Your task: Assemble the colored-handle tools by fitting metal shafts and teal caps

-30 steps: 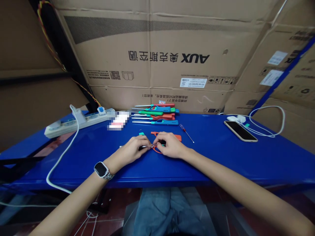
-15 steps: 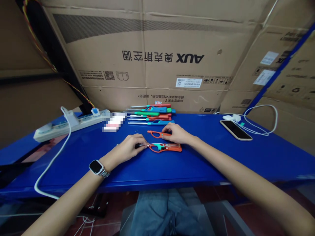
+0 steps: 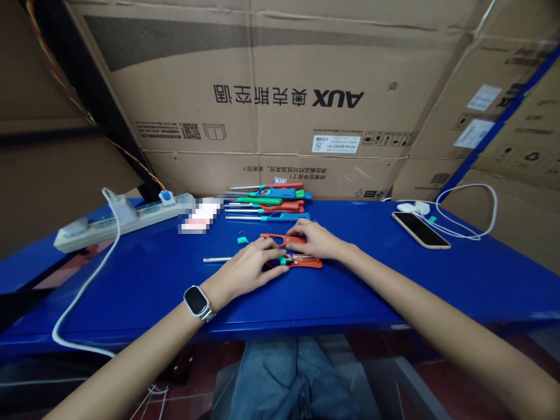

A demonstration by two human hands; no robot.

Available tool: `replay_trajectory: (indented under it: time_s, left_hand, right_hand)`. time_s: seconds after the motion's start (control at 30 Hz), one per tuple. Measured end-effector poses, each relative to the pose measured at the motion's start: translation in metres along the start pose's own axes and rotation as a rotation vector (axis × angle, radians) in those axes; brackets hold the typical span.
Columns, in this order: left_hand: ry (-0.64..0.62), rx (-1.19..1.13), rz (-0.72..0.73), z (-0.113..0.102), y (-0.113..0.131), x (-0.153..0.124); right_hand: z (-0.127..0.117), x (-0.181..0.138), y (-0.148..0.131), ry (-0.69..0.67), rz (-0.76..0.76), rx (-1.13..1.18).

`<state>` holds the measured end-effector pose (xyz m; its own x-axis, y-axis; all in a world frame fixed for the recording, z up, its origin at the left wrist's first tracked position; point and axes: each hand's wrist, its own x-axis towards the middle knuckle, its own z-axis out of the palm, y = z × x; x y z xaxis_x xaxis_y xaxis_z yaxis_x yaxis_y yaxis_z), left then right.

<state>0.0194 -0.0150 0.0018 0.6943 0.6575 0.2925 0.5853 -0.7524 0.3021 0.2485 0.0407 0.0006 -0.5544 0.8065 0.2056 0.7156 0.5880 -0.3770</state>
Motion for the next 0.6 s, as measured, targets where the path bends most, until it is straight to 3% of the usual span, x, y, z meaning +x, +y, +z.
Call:
replay_trajectory:
  time_s: [0.23, 0.6]
  left_hand:
    - [0.047, 0.000, 0.009, 0.012, -0.005, -0.001]
    - [0.083, -0.039, -0.019, 0.013, -0.005, -0.002]
  right_hand:
    - [-0.004, -0.002, -0.001, -0.021, -0.006, 0.009]
    - [-0.021, 0.016, -0.011, -0.269, 0.179, 0.022]
